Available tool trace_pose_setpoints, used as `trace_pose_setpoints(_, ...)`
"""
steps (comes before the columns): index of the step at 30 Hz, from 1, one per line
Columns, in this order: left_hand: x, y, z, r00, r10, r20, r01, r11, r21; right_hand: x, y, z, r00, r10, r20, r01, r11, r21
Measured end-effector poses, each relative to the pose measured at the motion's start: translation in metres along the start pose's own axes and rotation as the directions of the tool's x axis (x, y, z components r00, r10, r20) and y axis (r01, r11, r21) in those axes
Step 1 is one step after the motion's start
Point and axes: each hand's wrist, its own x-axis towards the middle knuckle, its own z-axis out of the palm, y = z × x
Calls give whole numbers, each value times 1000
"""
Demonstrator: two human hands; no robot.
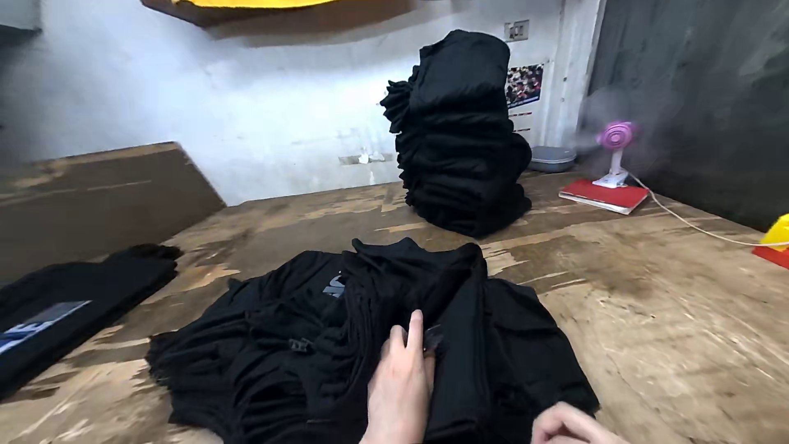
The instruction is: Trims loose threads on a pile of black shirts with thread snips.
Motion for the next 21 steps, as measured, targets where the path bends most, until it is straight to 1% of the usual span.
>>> trace_pose_setpoints(2, -1, 0, -3, 1000, 22, -3, -22, 992, -122, 14, -19, 19, 966, -38, -257, 40, 999, 5)
trace_pose_setpoints(3, -1, 0, -5, 999, 30, 22, -25, 983, -182, 20, -24, 30, 937, -37, -348, 25, 999, -39)
trace_pose_setpoints(4, -2, -1, -9, 996, 38, 80, -17, 969, -245, 25, -26, 42, 910, -40, -412, -5, 994, -109)
trace_pose_setpoints(6, -4, -4, -17, 977, 79, 196, -2, 932, -363, 29, -23, 62, 879, -68, -472, -59, 967, -248)
trace_pose_setpoints(7, -5, -6, -22, 967, 115, 227, -11, 910, -414, 29, -19, 70, 865, -86, -495, -62, 959, -276)
trace_pose_setpoints(9, -5, -11, -32, 948, 208, 242, -65, 869, -490, 27, -12, 78, 832, -102, -545, -37, 971, -238)
trace_pose_setpoints(12, -2, -18, -53, 912, 321, 255, -148, 837, -527, 25, -9, 72, 807, -20, -590, -18, 998, -58)
trace_pose_setpoints(14, -1, -15, -66, 884, 389, 259, -214, 829, -516, 26, -7, 69, 803, 26, -595, -26, 1000, 9)
trace_pose_setpoints(18, 0, 2, -75, 841, 486, 239, -340, 818, -465, 31, -7, 70, 812, -12, -584, 55, 997, 57)
trace_pose_setpoints(21, 1, 1, -76, 858, 479, 183, -368, 824, -432, 28, -3, 64, 866, -90, -492, 167, 979, 115)
